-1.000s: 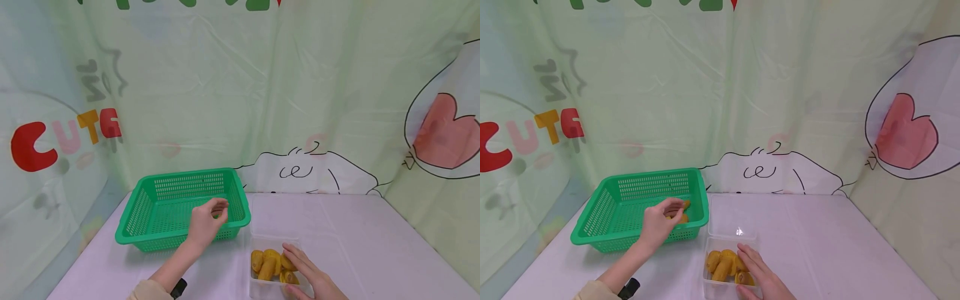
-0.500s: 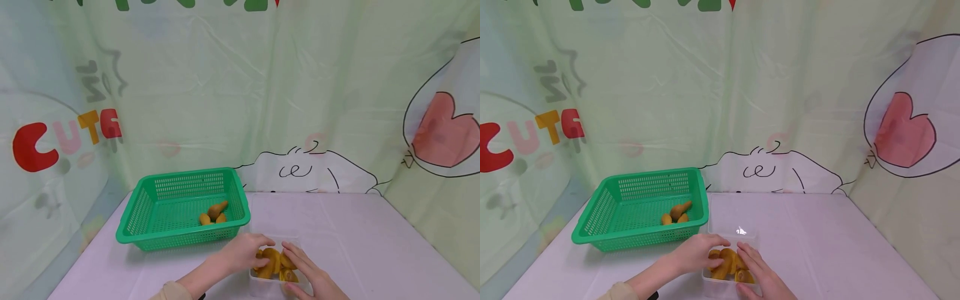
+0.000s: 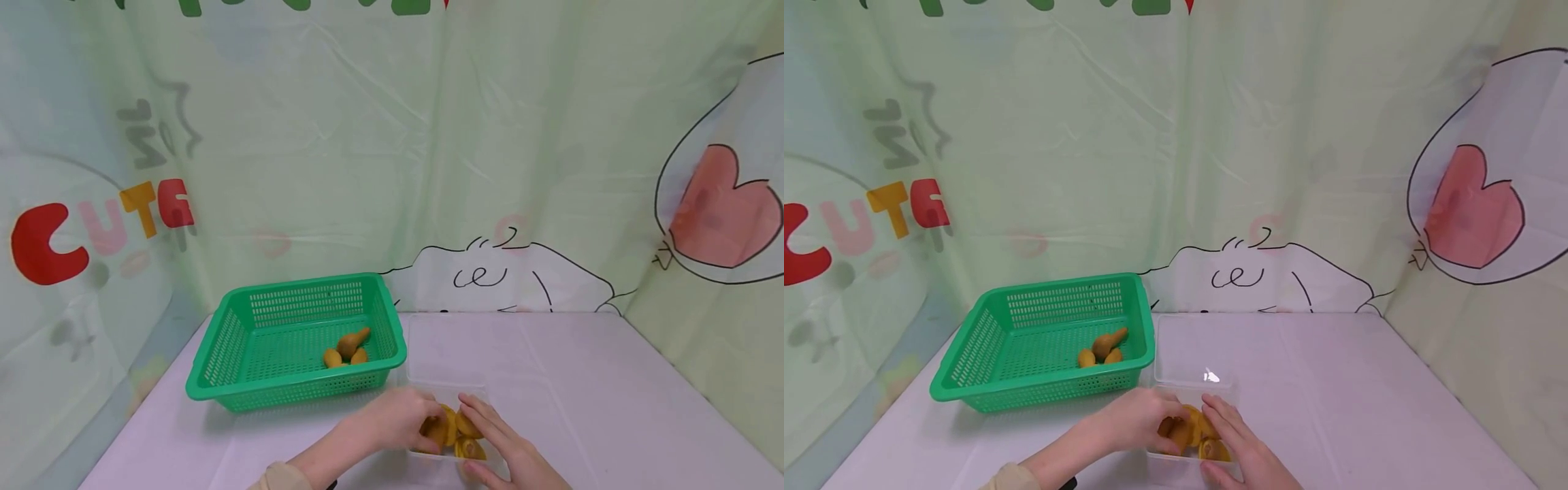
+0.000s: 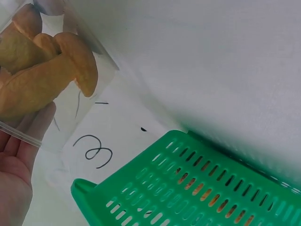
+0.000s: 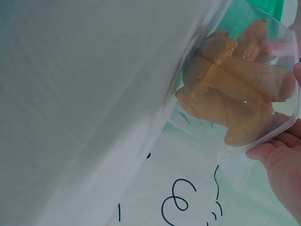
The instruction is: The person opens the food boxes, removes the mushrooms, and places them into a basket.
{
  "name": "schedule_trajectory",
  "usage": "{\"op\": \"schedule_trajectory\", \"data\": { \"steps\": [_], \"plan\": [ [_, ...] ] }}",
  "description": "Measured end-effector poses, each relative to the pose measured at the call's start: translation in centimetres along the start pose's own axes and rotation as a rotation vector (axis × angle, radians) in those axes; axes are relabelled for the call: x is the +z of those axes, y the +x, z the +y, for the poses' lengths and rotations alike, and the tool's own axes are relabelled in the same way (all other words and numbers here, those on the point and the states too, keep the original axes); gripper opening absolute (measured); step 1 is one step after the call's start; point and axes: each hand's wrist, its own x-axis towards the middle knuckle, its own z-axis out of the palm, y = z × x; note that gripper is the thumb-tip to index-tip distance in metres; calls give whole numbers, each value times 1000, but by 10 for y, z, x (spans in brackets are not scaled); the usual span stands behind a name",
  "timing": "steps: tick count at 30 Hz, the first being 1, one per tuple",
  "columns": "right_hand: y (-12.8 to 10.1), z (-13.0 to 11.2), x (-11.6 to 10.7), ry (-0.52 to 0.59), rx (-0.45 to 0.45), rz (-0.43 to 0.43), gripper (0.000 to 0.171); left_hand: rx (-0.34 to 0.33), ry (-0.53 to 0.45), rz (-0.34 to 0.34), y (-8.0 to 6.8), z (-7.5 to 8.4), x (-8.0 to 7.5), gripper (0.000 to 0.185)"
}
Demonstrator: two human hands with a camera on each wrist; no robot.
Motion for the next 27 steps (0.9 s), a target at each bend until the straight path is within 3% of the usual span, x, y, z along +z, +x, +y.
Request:
{"op": "schedule_trajectory", "data": {
  "steps": [15, 21, 27],
  "plan": [
    [0, -3, 0, -9, 54, -18, 67, -40, 110, -78, 5, 8, -1, 32],
    [-1, -2, 1, 5, 59, -39, 68, -16, 100, -95, 4, 6, -2, 32],
    [0, -2, 0, -17, 78, -40, 67, -18, 28, -111, 5, 3, -3, 35]
  ]
}}
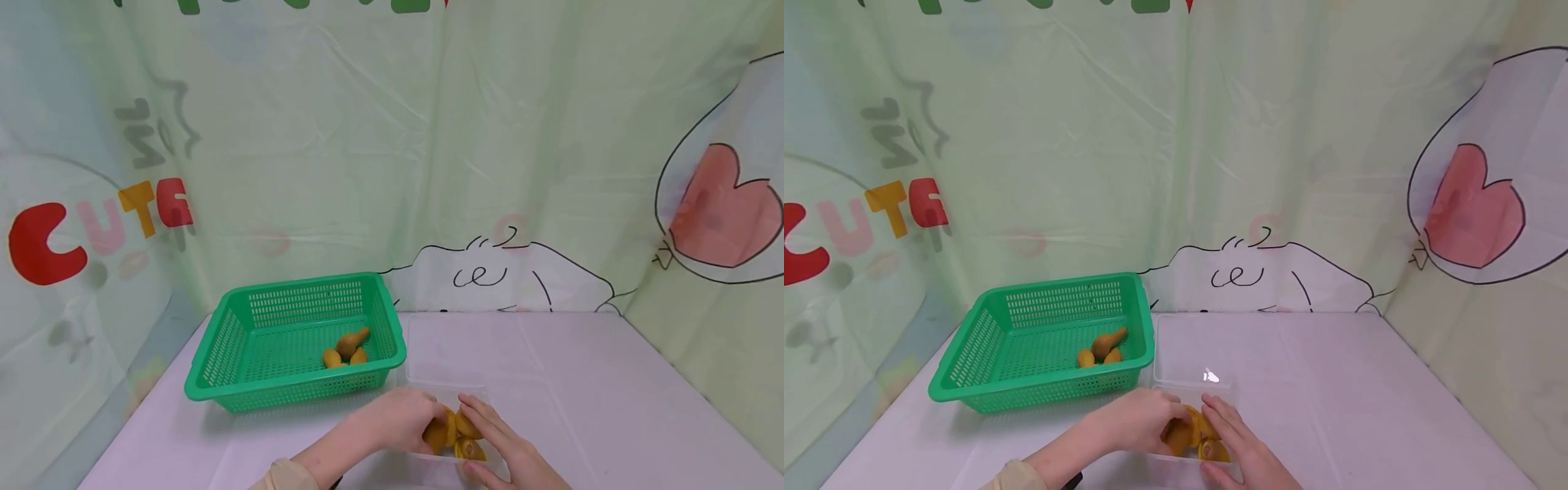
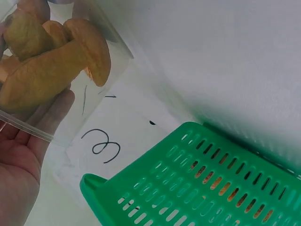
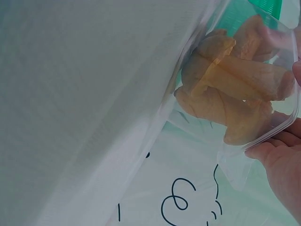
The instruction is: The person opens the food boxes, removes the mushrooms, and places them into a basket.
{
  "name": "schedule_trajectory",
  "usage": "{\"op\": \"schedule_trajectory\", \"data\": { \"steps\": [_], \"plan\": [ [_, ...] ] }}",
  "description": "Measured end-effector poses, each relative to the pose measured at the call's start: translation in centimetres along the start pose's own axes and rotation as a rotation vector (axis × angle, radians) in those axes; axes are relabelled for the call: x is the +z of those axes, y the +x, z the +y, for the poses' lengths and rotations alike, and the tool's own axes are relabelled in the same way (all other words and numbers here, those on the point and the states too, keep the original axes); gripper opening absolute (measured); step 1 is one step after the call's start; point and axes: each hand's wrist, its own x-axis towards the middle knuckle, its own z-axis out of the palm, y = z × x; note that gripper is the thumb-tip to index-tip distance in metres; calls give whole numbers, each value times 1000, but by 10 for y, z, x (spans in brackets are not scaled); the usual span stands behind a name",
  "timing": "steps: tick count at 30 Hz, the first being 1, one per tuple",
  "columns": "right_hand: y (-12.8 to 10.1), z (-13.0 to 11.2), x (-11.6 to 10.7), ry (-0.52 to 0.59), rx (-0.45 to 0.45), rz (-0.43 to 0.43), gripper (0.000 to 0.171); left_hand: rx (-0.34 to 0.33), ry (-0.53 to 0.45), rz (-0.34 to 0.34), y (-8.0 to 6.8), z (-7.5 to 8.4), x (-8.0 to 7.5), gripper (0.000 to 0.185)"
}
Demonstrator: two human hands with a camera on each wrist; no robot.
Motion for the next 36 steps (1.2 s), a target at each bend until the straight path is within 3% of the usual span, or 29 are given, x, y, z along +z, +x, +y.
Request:
{"op": "schedule_trajectory", "data": {
  "steps": [8, 12, 20, 23, 31, 36],
  "plan": [
    [0, -1, 0, -32, 9, 11, 67, -23, -71, 57, 0, -1, 3, 32],
    [0, 0, 1, -24, -20, 28, 68, -66, -88, 93, -1, 1, 4, 26],
    [-1, 0, 1, -33, -30, 34, 67, -142, 5, 249, -3, -1, 8, 16],
    [0, 0, 1, -42, -21, 41, 67, -143, 4, 229, -1, -2, 9, 19],
    [0, 3, 3, -44, -87, 68, 72, -110, -31, 79, 4, -2, 8, 33],
    [0, 4, 3, -55, -97, 73, 73, -114, -50, 55, 6, -1, 8, 31]
  ]
}}
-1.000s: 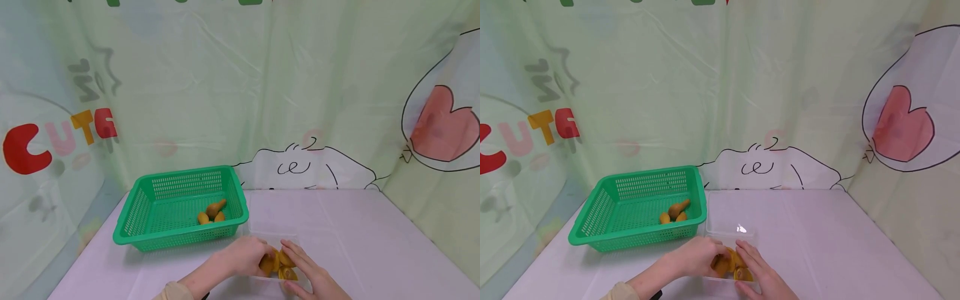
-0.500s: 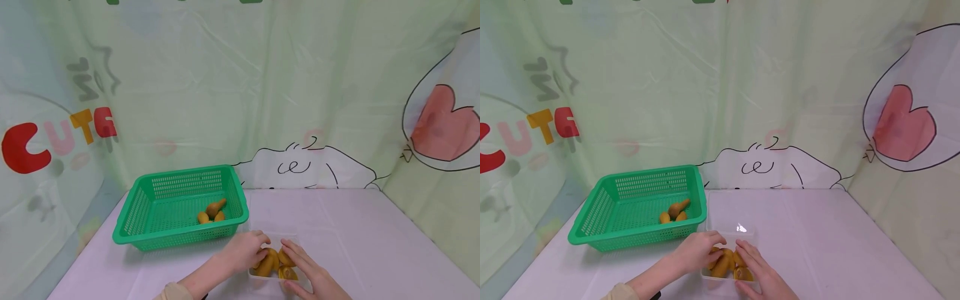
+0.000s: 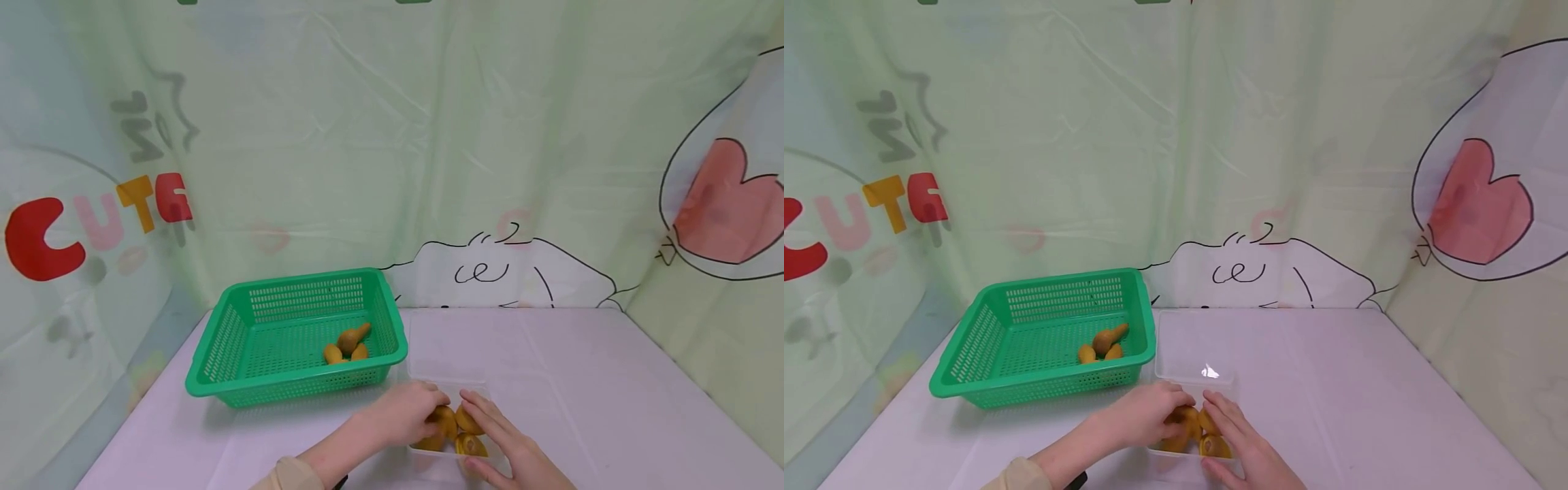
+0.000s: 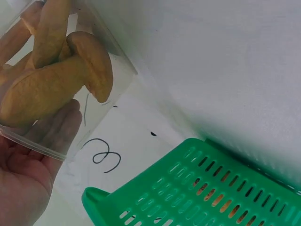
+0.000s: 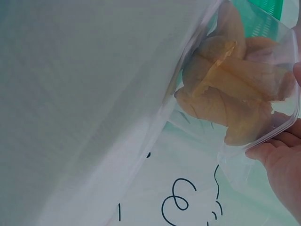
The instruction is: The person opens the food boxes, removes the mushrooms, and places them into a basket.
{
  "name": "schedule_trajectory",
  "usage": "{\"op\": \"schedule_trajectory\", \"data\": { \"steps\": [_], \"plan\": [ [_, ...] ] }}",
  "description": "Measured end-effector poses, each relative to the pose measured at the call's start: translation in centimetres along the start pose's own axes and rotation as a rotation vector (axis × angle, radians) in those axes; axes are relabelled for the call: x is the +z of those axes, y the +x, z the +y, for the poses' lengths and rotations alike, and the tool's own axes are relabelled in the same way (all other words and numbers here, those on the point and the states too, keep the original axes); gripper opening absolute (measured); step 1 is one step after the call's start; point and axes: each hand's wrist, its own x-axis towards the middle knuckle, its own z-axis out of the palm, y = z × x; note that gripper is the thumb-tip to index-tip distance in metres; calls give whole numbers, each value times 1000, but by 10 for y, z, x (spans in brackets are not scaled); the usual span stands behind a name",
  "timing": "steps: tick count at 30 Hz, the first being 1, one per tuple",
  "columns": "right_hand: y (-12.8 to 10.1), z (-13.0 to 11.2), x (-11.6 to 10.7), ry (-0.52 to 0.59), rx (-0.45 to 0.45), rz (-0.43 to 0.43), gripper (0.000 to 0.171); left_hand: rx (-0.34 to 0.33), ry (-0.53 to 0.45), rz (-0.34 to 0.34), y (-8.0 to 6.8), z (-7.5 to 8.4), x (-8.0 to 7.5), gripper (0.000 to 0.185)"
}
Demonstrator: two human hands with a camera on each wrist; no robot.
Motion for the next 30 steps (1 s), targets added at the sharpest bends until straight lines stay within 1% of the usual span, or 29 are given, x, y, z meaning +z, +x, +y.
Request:
{"op": "schedule_trajectory", "data": {
  "steps": [3, 5, 8, 11, 13, 16, 20, 23, 27, 30],
  "plan": [
    [0, -1, -1, -5, 36, -12, 72, -7, -29, 20, 0, 0, 0, 24],
    [0, -2, -1, -5, 53, -20, 72, 1, -49, 42, 0, 0, -1, 21],
    [0, -1, -1, -2, 53, -24, 71, 33, -66, 80, -1, -1, -1, 18],
    [0, -2, -2, 8, 49, -26, 71, 71, -58, 121, -3, -1, -2, 17],
    [1, -2, -2, 10, 66, -34, 70, 85, -43, 155, -5, -2, -2, 17],
    [2, -3, -4, 7, 79, -45, 71, 107, -6, 237, -8, -1, -4, 17],
    [5, -4, -8, -2, 90, -63, 72, 160, 44, 381, -11, 0, -9, 17],
    [7, -6, -9, 5, 119, -84, 70, 184, 50, 449, -13, 0, -16, 16],
    [5, -7, -9, 24, 155, -99, 68, 174, 19, 515, -17, -1, -26, 16],
    [4, -6, -7, 24, 123, -70, 68, 164, -4, 606, -22, -5, -37, 17]
  ]
}}
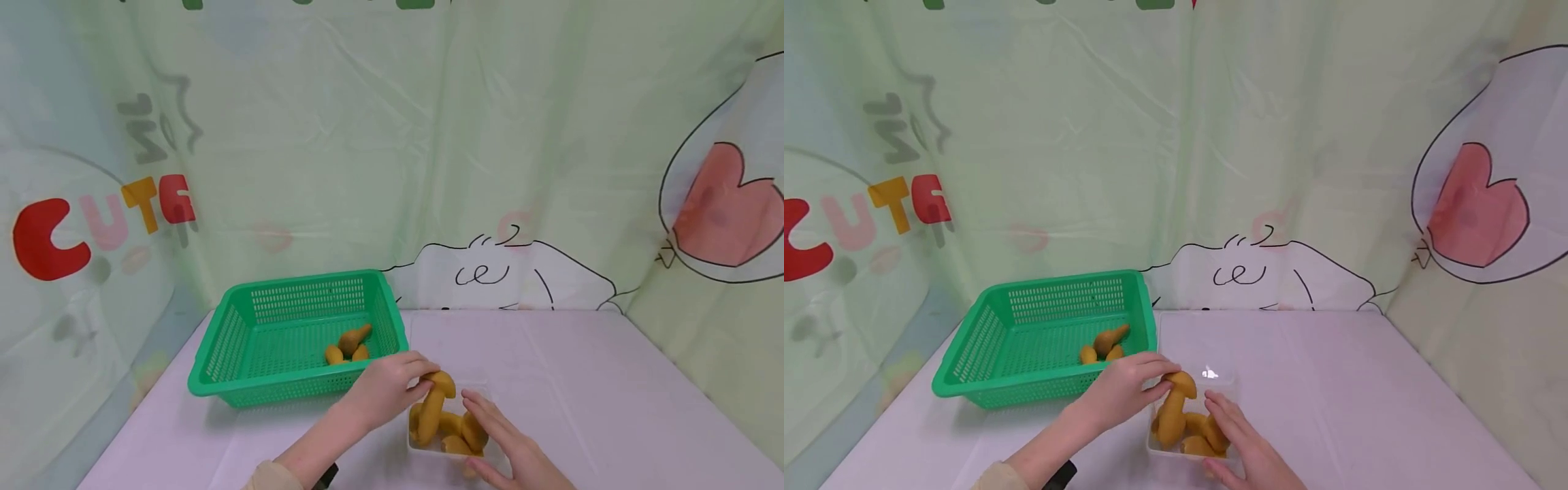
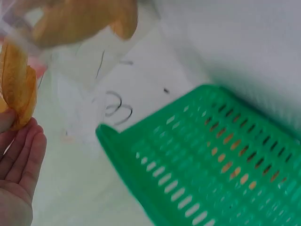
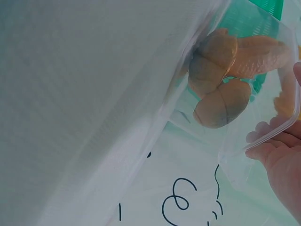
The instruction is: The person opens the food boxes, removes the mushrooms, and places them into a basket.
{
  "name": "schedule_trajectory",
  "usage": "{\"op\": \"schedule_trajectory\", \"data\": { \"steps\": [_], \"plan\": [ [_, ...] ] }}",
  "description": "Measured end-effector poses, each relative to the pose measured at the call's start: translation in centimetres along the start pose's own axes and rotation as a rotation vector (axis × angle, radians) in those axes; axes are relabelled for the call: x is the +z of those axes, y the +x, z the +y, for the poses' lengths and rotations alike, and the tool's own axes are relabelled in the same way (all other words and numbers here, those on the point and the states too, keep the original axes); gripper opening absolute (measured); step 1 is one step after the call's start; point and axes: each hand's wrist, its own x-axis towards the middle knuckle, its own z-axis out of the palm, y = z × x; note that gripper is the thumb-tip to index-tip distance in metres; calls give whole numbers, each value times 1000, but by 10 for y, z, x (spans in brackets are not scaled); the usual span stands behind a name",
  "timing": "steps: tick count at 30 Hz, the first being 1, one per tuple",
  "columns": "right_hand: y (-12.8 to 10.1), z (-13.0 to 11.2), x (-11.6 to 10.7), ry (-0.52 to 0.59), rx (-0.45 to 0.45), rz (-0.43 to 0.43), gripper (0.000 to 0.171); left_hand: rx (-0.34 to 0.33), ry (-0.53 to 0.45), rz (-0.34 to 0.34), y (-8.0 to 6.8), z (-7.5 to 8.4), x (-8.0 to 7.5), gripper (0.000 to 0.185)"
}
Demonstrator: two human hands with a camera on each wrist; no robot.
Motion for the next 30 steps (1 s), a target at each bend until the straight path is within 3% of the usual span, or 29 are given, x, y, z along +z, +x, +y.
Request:
{"op": "schedule_trajectory", "data": {
  "steps": [5, 7, 12, 17, 23, 26, 30],
  "plan": [
    [-1, 2, 1, -22, -65, 30, 69, -66, -4, 187, 2, -13, -21, 20],
    [-1, 1, 1, -20, -40, 10, 68, -109, -16, 254, 1, -19, -27, 21],
    [0, -2, 0, -13, 9, -25, 66, -240, 34, 340, -5, -36, -38, 20],
    [0, -3, 0, 5, 64, -52, 65, -452, 144, 328, -15, -59, -41, 17],
    [0, -1, 1, -15, 28, -41, 66, -761, 69, 236, -28, -77, -36, 14],
    [0, -1, 1, -17, 13, -31, 66, -815, 54, 196, -32, -80, -35, 13],
    [0, -2, 1, -22, 31, -27, 65, -826, 54, 177, -33, -80, -35, 12]
  ]
}}
